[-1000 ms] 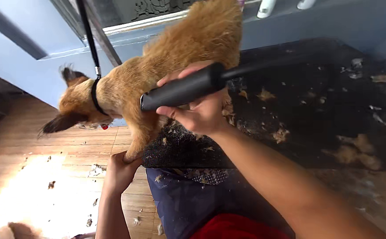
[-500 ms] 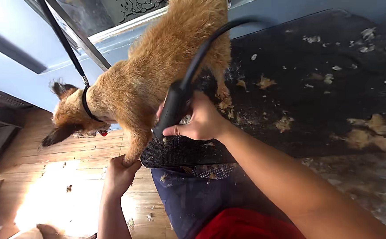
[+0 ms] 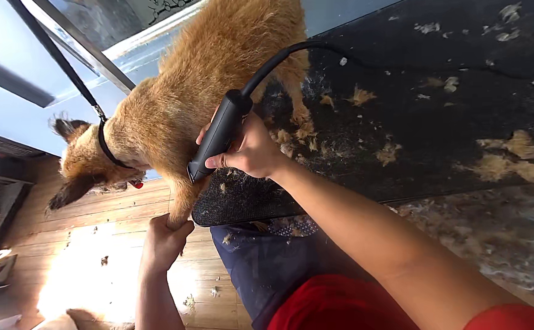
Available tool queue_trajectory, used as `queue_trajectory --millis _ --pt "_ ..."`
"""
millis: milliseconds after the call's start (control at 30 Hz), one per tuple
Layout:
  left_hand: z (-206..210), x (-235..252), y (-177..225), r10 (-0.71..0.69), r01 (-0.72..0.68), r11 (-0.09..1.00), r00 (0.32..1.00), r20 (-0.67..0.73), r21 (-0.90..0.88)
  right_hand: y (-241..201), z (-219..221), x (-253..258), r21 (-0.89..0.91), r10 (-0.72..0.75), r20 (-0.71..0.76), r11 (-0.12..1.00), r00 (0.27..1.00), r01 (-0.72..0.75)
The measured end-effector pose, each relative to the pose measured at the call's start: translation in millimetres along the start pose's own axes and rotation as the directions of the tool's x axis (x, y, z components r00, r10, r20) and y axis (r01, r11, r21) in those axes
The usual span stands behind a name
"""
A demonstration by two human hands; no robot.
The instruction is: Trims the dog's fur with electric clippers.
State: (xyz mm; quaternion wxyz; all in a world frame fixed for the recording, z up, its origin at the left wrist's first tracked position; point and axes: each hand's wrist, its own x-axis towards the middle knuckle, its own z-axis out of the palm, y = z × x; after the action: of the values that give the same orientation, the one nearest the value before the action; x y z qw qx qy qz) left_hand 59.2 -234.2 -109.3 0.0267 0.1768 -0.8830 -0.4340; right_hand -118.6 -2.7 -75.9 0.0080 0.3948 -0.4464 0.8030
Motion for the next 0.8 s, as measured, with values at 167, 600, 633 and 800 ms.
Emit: queue_trajectory --millis 167,600,633,800 --pt "5 -3 3 0.015 -0.013 0.999 0.999 0.037 -0.049 1 -12 -17 0.017 0.155 0.120 0.987 0.981 -0.159" --pt "15 -8 7 0.041 -0.008 0.970 0.991 0.130 -0.244 26 -13 -29 0.302 -0.035 -0.506 0.929 0.862 0.215" --pt "14 -9 7 0.039 -0.006 0.970 0.991 0.130 -0.245 26 -14 -29 0.333 0.009 -0.469 0.928 0.883 0.167" --pt "14 -11 3 0.032 0.004 0.969 0.990 0.140 -0.246 24 -17 -31 0.430 0.188 -0.336 0.903 0.923 -0.027"
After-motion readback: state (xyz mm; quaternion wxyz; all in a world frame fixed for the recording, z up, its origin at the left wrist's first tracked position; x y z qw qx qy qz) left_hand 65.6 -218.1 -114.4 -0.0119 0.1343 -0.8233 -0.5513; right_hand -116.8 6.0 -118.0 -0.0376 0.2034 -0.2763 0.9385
